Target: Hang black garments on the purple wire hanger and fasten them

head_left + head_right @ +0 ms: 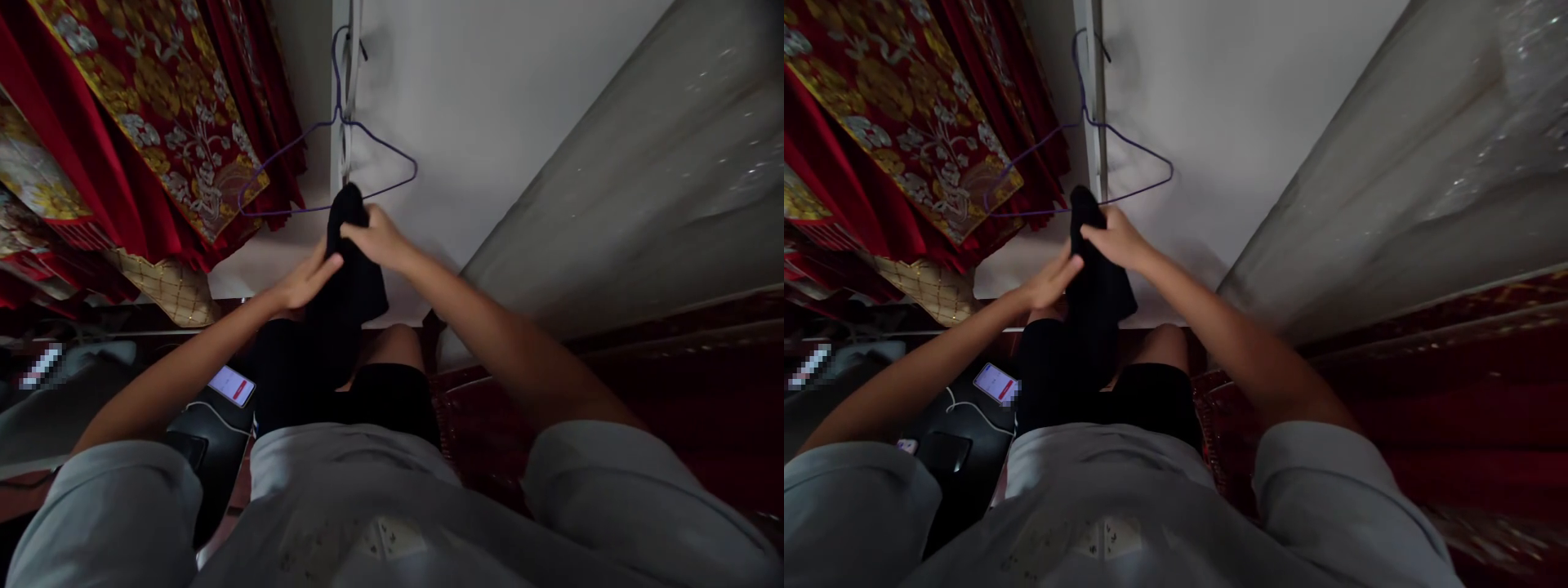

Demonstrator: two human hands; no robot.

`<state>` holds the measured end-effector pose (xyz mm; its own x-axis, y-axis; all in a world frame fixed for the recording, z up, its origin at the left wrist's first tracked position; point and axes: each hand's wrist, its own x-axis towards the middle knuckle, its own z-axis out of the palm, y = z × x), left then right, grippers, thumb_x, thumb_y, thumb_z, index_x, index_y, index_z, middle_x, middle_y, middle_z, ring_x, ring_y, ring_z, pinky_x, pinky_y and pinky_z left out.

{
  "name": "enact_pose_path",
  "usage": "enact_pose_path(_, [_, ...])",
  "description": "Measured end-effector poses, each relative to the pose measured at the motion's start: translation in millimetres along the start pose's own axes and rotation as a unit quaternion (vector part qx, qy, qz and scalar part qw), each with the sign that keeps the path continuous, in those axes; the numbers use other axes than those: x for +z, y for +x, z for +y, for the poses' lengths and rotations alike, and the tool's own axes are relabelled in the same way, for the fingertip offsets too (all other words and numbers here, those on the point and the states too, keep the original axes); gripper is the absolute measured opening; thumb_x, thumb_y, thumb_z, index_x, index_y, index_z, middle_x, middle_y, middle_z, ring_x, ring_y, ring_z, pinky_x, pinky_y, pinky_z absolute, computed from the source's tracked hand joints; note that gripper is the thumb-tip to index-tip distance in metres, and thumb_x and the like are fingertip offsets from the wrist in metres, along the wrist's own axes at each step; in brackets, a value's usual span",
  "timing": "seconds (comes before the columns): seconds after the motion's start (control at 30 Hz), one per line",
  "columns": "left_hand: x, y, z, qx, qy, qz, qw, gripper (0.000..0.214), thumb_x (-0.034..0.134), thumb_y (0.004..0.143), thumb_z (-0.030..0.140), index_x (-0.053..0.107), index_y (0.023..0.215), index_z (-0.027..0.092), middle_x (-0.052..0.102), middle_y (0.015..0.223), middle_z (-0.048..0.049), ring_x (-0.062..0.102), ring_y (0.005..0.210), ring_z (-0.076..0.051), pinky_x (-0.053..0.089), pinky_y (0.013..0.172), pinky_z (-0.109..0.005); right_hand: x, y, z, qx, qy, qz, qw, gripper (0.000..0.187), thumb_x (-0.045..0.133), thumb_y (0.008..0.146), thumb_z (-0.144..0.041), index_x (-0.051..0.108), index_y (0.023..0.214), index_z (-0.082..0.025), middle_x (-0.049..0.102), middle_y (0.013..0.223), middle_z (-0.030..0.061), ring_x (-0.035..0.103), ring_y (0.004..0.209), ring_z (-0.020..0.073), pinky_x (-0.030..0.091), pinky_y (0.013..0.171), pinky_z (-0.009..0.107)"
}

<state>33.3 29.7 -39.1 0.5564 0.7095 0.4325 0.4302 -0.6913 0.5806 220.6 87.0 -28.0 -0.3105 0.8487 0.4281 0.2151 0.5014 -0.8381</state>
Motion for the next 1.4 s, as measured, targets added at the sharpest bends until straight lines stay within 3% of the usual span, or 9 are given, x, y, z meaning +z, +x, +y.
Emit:
enact_pose_path(0.13, [-2.5, -21.4, 1.5, -0.116, 0.096, -0.166, 0.975, 0.037, 0.043, 0.108, 0.051, 0.058, 0.125, 0.021, 0.072, 0.115, -0.0084, 0.07, 0.104, -0.023, 0.056, 0.094, -0.036, -34.0, 36.0, 24.8, -0.069, -0.119, 0.124, 0.983, 0.031, 0.067, 0.084, -0.019, 0.064, 0.115, -0.019, 0.069, 0.119, 0.0108, 0.063, 0.118, 0.0269, 0.052, 0.108, 0.046])
enact_pose_path(0.27, [-37.0, -27.6, -0.9, -0.168, 0.304, -0.175, 0.921, 0.026, 0.047, 0.106, 0.04, 0.062, 0.112, 0.021, 0.072, 0.095, -0.0088, 0.072, 0.095, -0.028, 0.054, 0.09, -0.043, -49.5, 49.1, 56.3, 0.052, -0.148, 0.119, 0.98, 0.021, 0.067, 0.089, -0.024, 0.068, 0.106, -0.013, 0.072, 0.114, 0.0167, 0.068, 0.114, 0.0309, 0.053, 0.105, 0.05])
enact_pose_path(0.47, [-79.7, -27.8, -34.1, -0.203, 0.363, -0.115, 0.902, 0.018, 0.05, 0.101, 0.028, 0.066, 0.102, 0.02, 0.073, 0.092, -0.0085, 0.07, 0.108, -0.028, 0.053, 0.096, -0.043, -62.2, 23.6, 49.5, 0.08, -0.161, 0.128, 0.975, 0.021, 0.077, 0.082, -0.031, 0.065, 0.076, -0.015, 0.069, 0.079, 0.0107, 0.072, 0.086, 0.0316, 0.059, 0.087, 0.053])
enact_pose_path(0.73, [-100.6, 30.3, -49.4, -0.17, 0.272, 0.1, 0.942, 0.024, 0.043, 0.092, 0.017, 0.064, 0.083, 0.02, 0.073, 0.092, -0.0109, 0.069, 0.107, -0.028, 0.052, 0.106, -0.045, -81.8, 19.2, 36.6, 0.035, -0.154, 0.136, 0.978, 0.023, 0.075, 0.083, -0.034, 0.063, 0.073, -0.017, 0.064, 0.068, 0.0056, 0.069, 0.075, 0.0261, 0.062, 0.076, 0.044])
enact_pose_path(0.9, [-113.9, 71.7, -32.9, -0.068, 0.18, 0.143, 0.971, 0.03, 0.046, 0.087, 0.01, 0.066, 0.108, 0.02, 0.073, 0.113, -0.0086, 0.066, 0.117, -0.025, 0.05, 0.111, -0.044, -60.5, 5.2, 30.5, 0.063, -0.09, 0.098, 0.989, 0.022, 0.064, 0.093, -0.038, 0.069, 0.092, -0.016, 0.072, 0.087, 0.011, 0.072, 0.083, 0.028, 0.062, 0.073, 0.043])
enact_pose_path(1.07, [-130.8, 86.8, -31.4, -0.055, 0.209, 0.069, 0.974, 0.027, 0.049, 0.091, 0.013, 0.067, 0.109, 0.022, 0.073, 0.112, -0.0081, 0.065, 0.116, -0.028, 0.048, 0.112, -0.045, -77.4, 6.5, 13.6, -0.077, -0.151, 0.139, 0.976, 0.039, 0.072, 0.09, -0.031, 0.065, 0.127, -0.022, 0.069, 0.124, 0.0131, 0.061, 0.127, 0.0299, 0.055, 0.1, 0.048])
enact_pose_path(1.2, [-142.6, 78.9, -32.7, -0.042, 0.252, 0.076, 0.964, 0.02, 0.049, 0.099, 0.022, 0.067, 0.108, 0.021, 0.067, 0.12, -0.0105, 0.06, 0.121, -0.029, 0.045, 0.114, -0.047, -123.7, 13.6, -0.6, 0.072, -0.089, 0.246, 0.962, 0.029, 0.075, 0.085, -0.014, 0.071, 0.114, -0.015, 0.072, 0.111, 0.0144, 0.063, 0.115, 0.0243, 0.053, 0.095, 0.039])
enact_pose_path(1.3, [-144.7, 70.8, -31.7, -0.043, 0.262, 0.109, 0.958, 0.023, 0.047, 0.105, 0.031, 0.065, 0.112, 0.02, 0.063, 0.129, -0.0122, 0.055, 0.129, -0.029, 0.041, 0.118, -0.048, -147.3, 7.2, -14.2, 0.234, 0.009, 0.152, 0.96, 0.011, 0.072, 0.089, -0.012, 0.075, 0.1, -0.012, 0.074, 0.095, 0.0123, 0.067, 0.081, 0.016, 0.053, 0.078, 0.034])
enact_pose_path(1.4, [-141.9, 64.3, -32.2, -0.066, 0.247, 0.147, 0.956, 0.027, 0.047, 0.107, 0.04, 0.06, 0.123, 0.023, 0.066, 0.128, -0.0092, 0.059, 0.127, -0.028, 0.044, 0.114, -0.047, -162.2, -4.3, -26.9, 0.28, 0.037, 0.031, 0.959, 0.008, 0.069, 0.093, -0.012, 0.077, 0.091, -0.012, 0.075, 0.089, 0.0125, 0.068, 0.071, 0.0139, 0.055, 0.071, 0.033])
